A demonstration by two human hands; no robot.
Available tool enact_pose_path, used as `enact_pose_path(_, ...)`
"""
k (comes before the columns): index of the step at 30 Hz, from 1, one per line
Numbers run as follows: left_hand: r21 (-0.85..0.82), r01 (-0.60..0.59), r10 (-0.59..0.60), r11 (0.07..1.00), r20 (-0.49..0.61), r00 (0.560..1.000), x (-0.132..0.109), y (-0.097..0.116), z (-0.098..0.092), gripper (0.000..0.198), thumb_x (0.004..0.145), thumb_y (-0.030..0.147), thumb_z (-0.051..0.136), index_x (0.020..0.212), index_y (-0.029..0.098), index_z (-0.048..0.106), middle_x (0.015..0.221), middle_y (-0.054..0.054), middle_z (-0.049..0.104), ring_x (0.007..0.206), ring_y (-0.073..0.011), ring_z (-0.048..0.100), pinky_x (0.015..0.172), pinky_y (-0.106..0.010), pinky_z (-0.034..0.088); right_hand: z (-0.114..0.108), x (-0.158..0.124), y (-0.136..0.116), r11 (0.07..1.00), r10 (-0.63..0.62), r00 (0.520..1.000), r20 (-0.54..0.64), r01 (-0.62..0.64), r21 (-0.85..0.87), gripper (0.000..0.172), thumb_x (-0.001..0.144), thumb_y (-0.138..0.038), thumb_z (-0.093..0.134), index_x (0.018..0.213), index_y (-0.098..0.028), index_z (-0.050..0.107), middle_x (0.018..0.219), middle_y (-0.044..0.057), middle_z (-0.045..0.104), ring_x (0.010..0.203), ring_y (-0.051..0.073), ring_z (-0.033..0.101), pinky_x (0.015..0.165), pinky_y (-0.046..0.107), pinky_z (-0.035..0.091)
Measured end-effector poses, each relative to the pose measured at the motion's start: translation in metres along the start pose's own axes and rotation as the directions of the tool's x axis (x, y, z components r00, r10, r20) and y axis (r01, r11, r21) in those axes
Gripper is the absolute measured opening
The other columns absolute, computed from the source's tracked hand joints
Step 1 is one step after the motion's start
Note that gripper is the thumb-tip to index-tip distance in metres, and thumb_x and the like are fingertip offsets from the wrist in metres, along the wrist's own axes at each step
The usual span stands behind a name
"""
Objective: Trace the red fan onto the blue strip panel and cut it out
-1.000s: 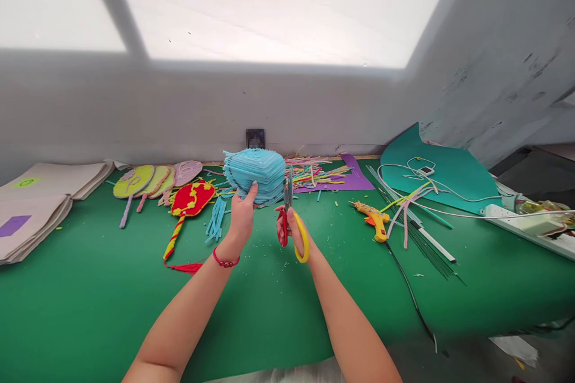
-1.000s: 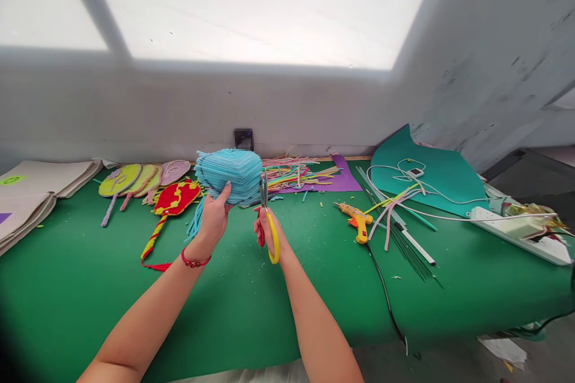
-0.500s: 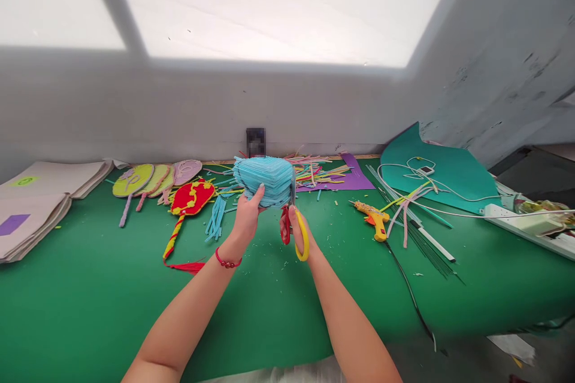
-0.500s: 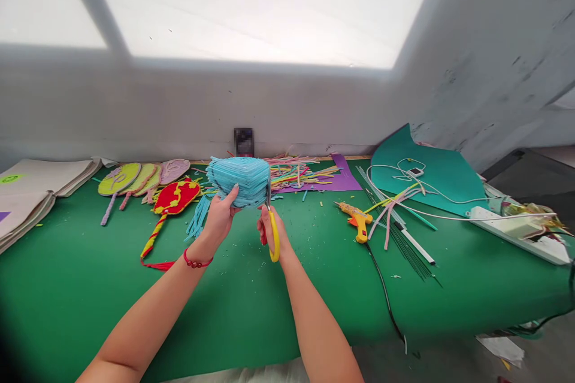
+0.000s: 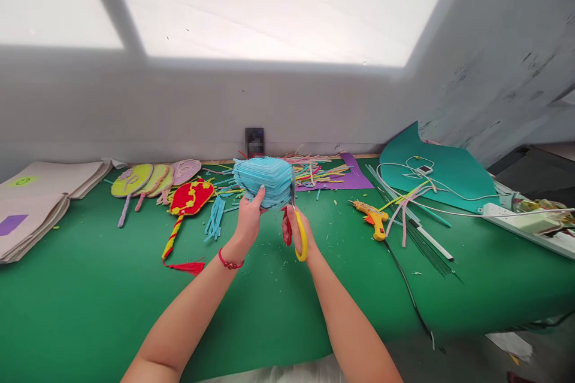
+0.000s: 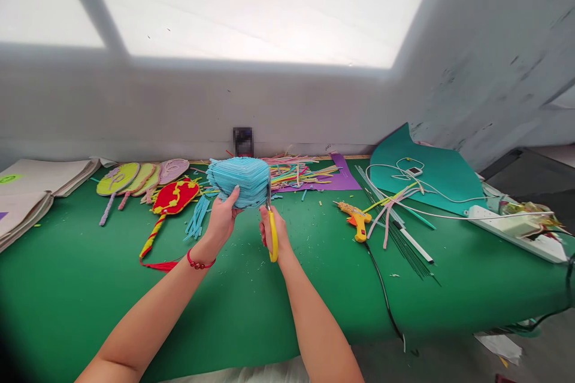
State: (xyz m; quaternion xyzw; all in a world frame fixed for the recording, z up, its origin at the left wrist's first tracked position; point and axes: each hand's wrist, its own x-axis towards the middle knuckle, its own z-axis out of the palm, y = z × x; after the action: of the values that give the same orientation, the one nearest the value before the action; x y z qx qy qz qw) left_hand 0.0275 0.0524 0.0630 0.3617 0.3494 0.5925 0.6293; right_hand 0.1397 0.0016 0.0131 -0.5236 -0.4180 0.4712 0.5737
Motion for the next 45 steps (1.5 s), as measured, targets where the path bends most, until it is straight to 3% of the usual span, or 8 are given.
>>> enact_pose_path(13, 0.023, -0.005, 0.006, 1.000, -0.003, 1.000, 0.000, 0.000, -0.001, 0.046, 0.066, 0.043, 0.078, 0.102, 0.018, 0.068, 0.111, -0.009, 0.070, 0.104, -0.0269, 0.065, 0.084, -0.037, 0.053, 0.004, -0.002, -0.002, 0.999, 0.049, 0.996, -0.074, -0.050, -0.015, 0.048, 0.076, -0.071, 0.052, 0.083, -0.023, 0.048, 0.045, -0.011, 0.034, 0.029, 0.006, 0.028, 0.024, 0.019, 0.028)
enact_pose_path(22, -0.022, -0.005, 0.005, 1.000, -0.029, 1.000, 0.000, 0.005, 0.000, 0.040, 0.065, 0.040, 0.079, 0.096, 0.016, 0.068, 0.107, -0.009, 0.072, 0.106, -0.0282, 0.064, 0.089, -0.040, 0.052, 0.002, 0.001, 0.002, 0.999, -0.011, 0.998, 0.057, 0.009, 0.039, 0.061, 0.078, -0.077, 0.040, 0.103, -0.022, 0.051, 0.052, -0.009, 0.041, 0.036, 0.007, 0.037, 0.033, 0.019, 0.038)
enact_pose_path(28, -0.066, -0.021, 0.022, 0.998, 0.011, 1.000, 0.006, 0.004, -0.004, 0.043, 0.066, 0.036, 0.079, 0.104, 0.018, 0.068, 0.114, -0.008, 0.070, 0.110, -0.0279, 0.063, 0.093, -0.040, 0.052, 0.002, 0.001, 0.001, 0.998, 0.001, 0.999, 0.049, -0.004, 0.056, 0.062, 0.076, -0.078, 0.041, 0.102, -0.022, 0.051, 0.053, -0.009, 0.041, 0.037, 0.007, 0.038, 0.034, 0.019, 0.038)
enact_pose_path(33, -0.040, 0.071, -0.064, 0.997, 0.166, 0.984, 0.017, 0.006, -0.015, 0.047, 0.064, 0.033, 0.080, 0.106, 0.016, 0.069, 0.109, -0.009, 0.072, 0.108, -0.0289, 0.064, 0.094, -0.041, 0.051, -0.002, 0.005, -0.006, 0.989, -0.041, 0.995, -0.088, 0.052, 0.136, 0.049, 0.076, -0.067, 0.057, 0.093, -0.022, 0.050, 0.057, -0.008, 0.049, 0.036, 0.006, 0.039, 0.032, 0.020, 0.036)
enact_pose_path(37, 0.069, 0.194, -0.206, 0.979, 0.313, 0.927, 0.026, 0.005, -0.026, 0.040, 0.065, 0.033, 0.080, 0.101, 0.016, 0.071, 0.110, -0.012, 0.071, 0.107, -0.0300, 0.064, 0.094, -0.042, 0.051, -0.015, 0.014, -0.011, 0.966, -0.079, 0.972, -0.223, 0.130, 0.224, 0.046, 0.070, -0.056, 0.068, 0.097, -0.022, 0.054, 0.068, -0.005, 0.058, 0.045, 0.008, 0.050, 0.041, 0.021, 0.046)
enact_pose_path(41, 0.177, 0.233, -0.282, 0.956, 0.342, 0.896, 0.030, -0.004, -0.032, 0.041, 0.065, 0.036, 0.080, 0.100, 0.017, 0.071, 0.112, -0.013, 0.071, 0.106, -0.0309, 0.064, 0.089, -0.041, 0.053, -0.028, 0.024, -0.008, 0.930, -0.035, 0.950, -0.311, 0.145, 0.339, 0.049, 0.066, -0.051, 0.073, 0.102, -0.022, 0.056, 0.080, -0.001, 0.061, 0.066, 0.012, 0.061, 0.053, 0.023, 0.052)
enact_pose_path(45, 0.286, 0.235, -0.334, 0.929, 0.373, 0.866, 0.031, -0.012, -0.035, 0.045, 0.066, 0.039, 0.080, 0.104, 0.018, 0.070, 0.114, -0.014, 0.069, 0.105, -0.0305, 0.065, 0.085, -0.041, 0.054, -0.036, 0.031, -0.002, 0.909, -0.032, 0.948, -0.316, 0.159, 0.385, 0.050, 0.063, -0.041, 0.076, 0.106, -0.024, 0.057, 0.092, 0.001, 0.064, 0.080, 0.016, 0.063, 0.064, 0.028, 0.055)
